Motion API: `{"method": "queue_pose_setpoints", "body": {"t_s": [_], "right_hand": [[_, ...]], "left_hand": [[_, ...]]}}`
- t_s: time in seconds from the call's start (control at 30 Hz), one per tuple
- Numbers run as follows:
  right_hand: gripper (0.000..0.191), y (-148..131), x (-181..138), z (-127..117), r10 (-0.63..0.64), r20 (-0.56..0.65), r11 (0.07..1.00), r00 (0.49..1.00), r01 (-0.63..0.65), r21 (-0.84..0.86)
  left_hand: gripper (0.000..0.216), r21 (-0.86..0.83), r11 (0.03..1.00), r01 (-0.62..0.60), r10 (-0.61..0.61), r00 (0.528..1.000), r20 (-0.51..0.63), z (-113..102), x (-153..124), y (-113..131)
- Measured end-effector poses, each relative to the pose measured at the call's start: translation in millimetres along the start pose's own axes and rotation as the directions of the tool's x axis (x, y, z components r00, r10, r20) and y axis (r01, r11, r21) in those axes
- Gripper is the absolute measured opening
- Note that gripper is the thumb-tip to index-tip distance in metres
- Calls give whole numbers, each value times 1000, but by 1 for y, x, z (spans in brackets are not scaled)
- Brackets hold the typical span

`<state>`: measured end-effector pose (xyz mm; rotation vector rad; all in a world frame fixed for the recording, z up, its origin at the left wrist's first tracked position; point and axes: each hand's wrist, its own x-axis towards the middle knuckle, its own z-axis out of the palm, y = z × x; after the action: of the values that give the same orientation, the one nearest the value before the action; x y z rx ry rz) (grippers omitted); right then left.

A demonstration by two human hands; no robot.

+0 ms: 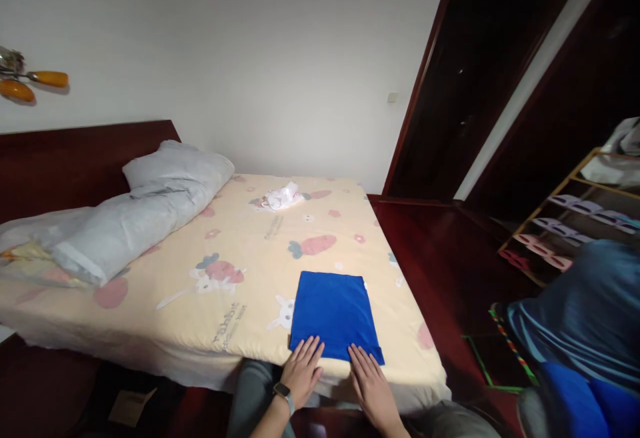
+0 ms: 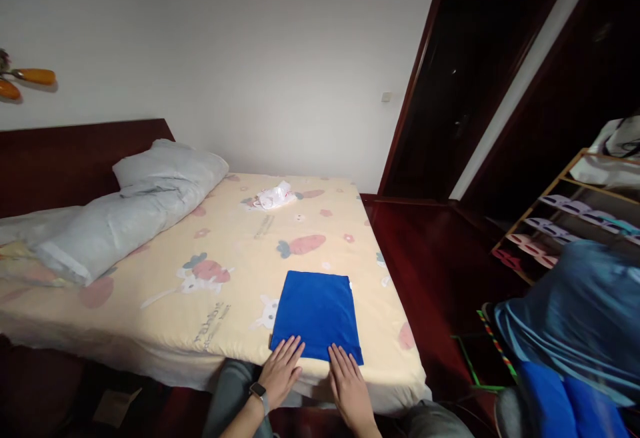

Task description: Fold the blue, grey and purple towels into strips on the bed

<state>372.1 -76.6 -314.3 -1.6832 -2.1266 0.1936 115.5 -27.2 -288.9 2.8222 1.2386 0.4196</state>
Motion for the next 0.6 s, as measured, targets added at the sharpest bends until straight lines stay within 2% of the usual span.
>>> {"method": "queue_pose_setpoints", "body": {"t_s": [0.13, 0.27, 0.43, 0.6], "right_hand": [[54, 30, -6, -16, 63, 26, 998, 998, -62, -16], [54, 50, -7, -22, 45, 18, 997, 999, -46, 63], [51, 59, -6, -18, 119, -110, 990, 987, -110, 82], [51, 61, -3, -22, 196, -69, 970, 978, -183, 159]], "left_hand": [[57, -19, 999, 32, -31, 999, 26, -9, -8, -24], [49, -28, 996, 87, -87, 996, -8, -10, -14, -42], [53, 3, 995, 96, -95, 990, -106, 4, -20, -65], [61, -4, 999, 32, -32, 985, -168, 9, -19, -81]]}}
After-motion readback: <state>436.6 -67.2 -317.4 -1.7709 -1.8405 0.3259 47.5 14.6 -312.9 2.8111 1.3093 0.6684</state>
